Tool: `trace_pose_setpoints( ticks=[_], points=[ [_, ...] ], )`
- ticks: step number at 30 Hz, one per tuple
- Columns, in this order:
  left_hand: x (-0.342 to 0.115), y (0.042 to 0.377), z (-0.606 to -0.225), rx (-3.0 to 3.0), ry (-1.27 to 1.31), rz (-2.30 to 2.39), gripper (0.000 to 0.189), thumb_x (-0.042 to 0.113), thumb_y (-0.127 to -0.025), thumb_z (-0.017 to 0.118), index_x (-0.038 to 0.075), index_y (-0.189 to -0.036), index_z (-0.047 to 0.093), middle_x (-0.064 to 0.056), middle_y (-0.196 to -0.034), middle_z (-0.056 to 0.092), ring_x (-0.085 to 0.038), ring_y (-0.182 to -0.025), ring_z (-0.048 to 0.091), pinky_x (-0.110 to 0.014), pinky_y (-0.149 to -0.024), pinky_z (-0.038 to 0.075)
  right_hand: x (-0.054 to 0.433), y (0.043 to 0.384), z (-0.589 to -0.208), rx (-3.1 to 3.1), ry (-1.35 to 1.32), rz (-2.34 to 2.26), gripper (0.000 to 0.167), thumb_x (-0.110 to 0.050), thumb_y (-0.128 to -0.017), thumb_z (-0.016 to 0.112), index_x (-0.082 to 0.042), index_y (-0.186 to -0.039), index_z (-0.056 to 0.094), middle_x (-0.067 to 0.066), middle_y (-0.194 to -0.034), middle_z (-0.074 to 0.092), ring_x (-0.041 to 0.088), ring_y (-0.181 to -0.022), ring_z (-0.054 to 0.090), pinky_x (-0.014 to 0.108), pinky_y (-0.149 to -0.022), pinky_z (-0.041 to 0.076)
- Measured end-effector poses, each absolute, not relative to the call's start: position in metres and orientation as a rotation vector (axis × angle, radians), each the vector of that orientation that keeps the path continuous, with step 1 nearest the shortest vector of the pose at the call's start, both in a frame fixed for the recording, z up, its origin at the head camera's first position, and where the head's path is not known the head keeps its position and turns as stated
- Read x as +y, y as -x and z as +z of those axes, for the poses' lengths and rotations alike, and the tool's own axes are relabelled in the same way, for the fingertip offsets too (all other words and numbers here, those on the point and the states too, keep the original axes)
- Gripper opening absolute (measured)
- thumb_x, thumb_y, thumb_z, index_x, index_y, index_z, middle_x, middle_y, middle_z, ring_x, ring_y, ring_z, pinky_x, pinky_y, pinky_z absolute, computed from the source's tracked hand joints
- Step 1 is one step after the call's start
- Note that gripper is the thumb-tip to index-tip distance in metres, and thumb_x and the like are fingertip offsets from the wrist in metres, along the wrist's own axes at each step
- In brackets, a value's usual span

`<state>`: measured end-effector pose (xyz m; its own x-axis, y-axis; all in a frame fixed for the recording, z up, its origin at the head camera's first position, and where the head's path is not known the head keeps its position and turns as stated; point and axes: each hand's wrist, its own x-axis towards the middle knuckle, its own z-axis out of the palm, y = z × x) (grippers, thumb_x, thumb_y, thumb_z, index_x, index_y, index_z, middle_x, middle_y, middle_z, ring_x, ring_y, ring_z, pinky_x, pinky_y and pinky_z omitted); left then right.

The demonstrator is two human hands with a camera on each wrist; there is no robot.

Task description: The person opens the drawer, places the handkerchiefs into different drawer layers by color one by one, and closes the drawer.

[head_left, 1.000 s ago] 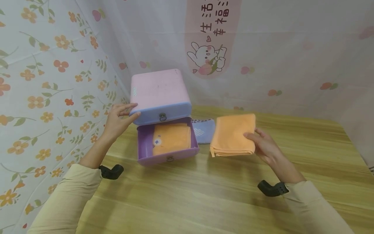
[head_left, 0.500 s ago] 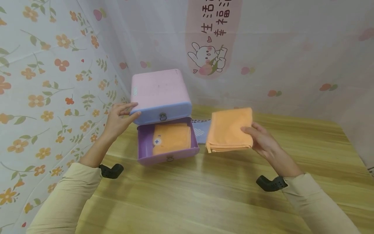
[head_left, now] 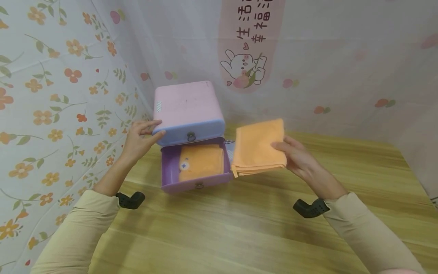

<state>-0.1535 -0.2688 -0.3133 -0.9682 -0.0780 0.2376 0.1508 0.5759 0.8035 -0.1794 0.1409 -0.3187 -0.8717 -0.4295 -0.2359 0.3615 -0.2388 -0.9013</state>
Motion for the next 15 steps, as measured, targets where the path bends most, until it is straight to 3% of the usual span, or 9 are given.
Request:
trace_pose_setpoints(
  ticks=[7,15],
  points=[
    [-0.269,0.154,-0.313,-2.556,0.056,-1.359,0.045,0.025,-0.083,0.062,0.008,-0.124,0.052,-0.014,-0.128,0.034,-0.031,-0.102,0.044,-0.031,-0.066,0.042,0.124,0.177,-0.316,1.471,0.082,-2.176,0.050,-0.001,-0.089,0.049,-0.003,-0.132,0.025,0.005,-0.092,0.058,0.015,-0.073,0.061,0.027,-0.060,0.050],
    [-0.269,0.153,-0.313,-2.560,0.048,-1.344,0.046,0.030,-0.083,0.061,0.009,-0.123,0.053,-0.013,-0.125,0.036,-0.030,-0.101,0.044,-0.030,-0.066,0.043,0.104,0.174,-0.318,1.434,0.127,-2.151,0.054,0.000,-0.090,0.044,-0.004,-0.138,0.020,0.007,-0.100,0.054,0.016,-0.076,0.060,0.027,-0.060,0.051]
  ],
)
